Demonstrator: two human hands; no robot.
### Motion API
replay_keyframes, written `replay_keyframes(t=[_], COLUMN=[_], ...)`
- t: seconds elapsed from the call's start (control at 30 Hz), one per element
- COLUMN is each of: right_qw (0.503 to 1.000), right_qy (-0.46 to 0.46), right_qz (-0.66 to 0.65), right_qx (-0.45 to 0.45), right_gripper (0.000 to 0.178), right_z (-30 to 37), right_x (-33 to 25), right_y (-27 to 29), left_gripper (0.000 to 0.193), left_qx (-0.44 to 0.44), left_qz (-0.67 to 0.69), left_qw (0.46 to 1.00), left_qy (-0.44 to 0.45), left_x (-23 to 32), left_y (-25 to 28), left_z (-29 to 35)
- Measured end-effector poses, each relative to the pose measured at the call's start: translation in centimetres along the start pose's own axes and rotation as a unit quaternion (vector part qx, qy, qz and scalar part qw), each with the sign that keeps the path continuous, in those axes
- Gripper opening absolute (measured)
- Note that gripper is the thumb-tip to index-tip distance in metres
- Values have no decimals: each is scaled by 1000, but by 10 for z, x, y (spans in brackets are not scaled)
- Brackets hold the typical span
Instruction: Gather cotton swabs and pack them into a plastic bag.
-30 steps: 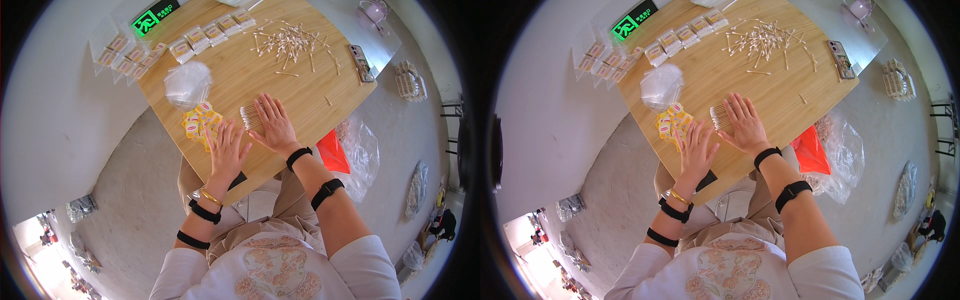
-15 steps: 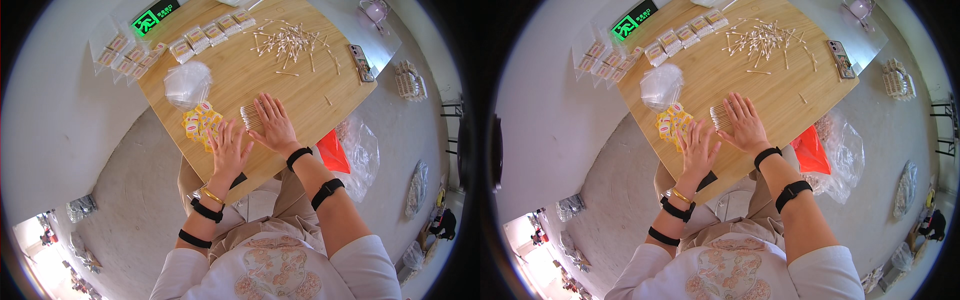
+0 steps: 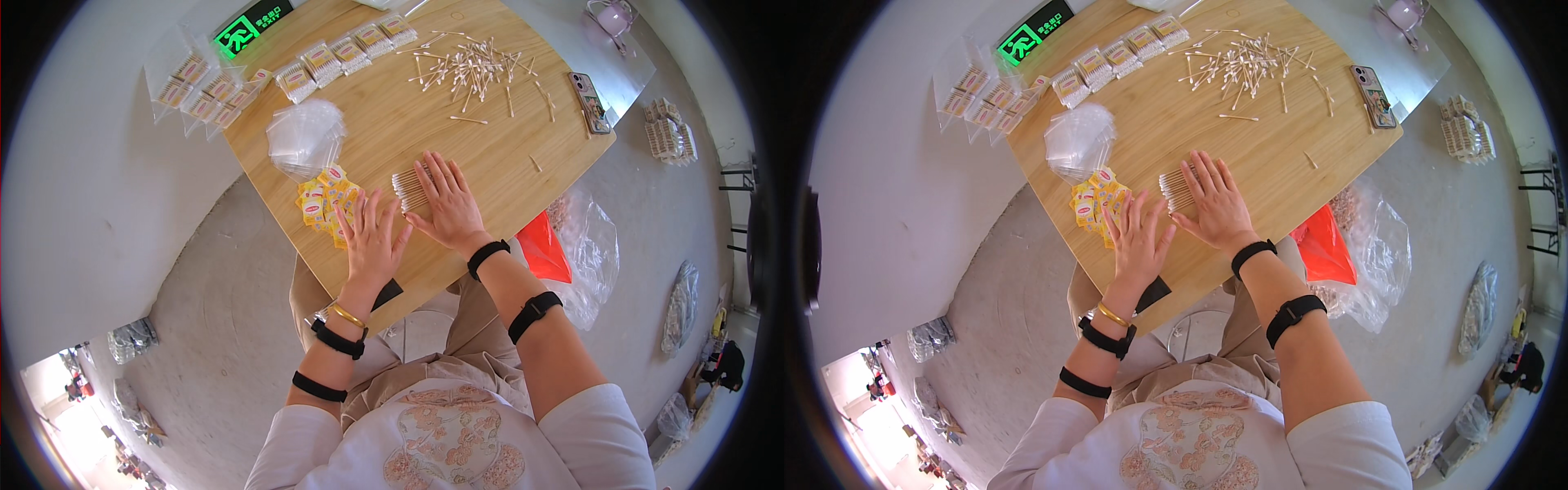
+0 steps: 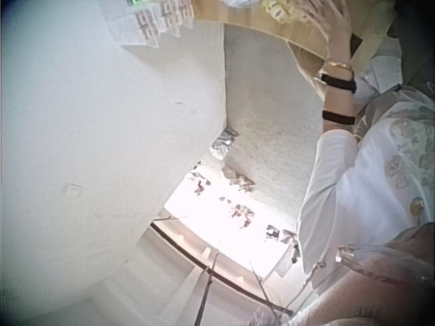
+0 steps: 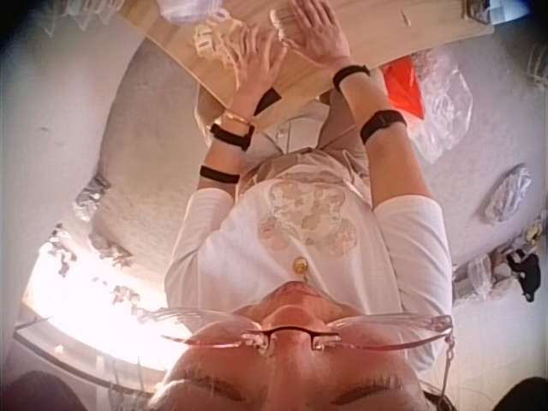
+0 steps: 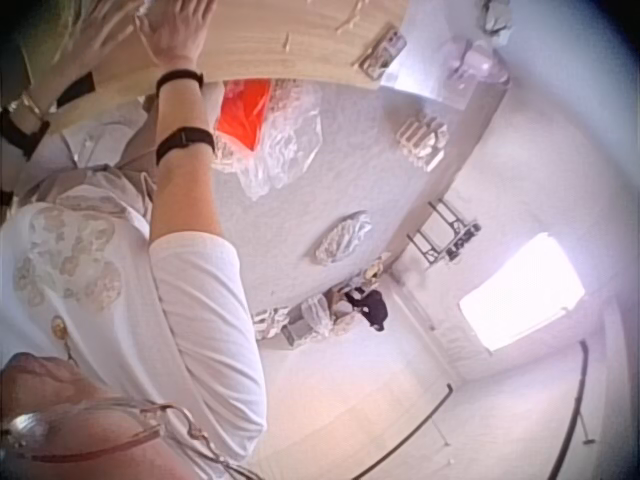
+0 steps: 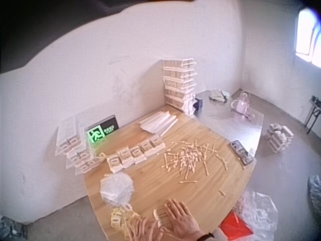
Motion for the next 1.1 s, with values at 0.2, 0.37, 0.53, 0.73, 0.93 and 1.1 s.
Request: replay_keyframes(t=[0.2,0.37,0.53,0.73,0.93,1.1], right_qw=[1000,1000,1000,1000,1000,1000], right_qy=[1,2,2,2,1,0], right_qz=[2,3,8,3,4,1], right_qx=[1,2,-6,-5,-7,-8], right_gripper=[92,92,92,92,92,92], right_z=[0,0,0,0,0,0], right_x=[1,1,0,1,1,1], right_y=[0,0,0,-1,-1,-1], left_gripper=[46,46,48,49,49,50], left_qx=[0,2,11,16,8,27], left_qz=[-2,-4,-13,-14,-10,-17], left_qw=[1000,1000,1000,1000,1000,999], left_qy=[-2,-3,0,-1,4,8], left_x=[1,1,-1,0,1,1], left_y=[1,0,-1,-1,-1,-4], left_z=[-1,-2,-6,-7,-9,-13])
Point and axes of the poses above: each hand's wrist, its own z-axis away from the middle knuckle, its own y-axis out of the back of the hand, x = y × z, the point moved 3 cm from there along -z, towards the middle knuckle, and after that the axes turned 5 degrees about -z, right-handed, at the moved point
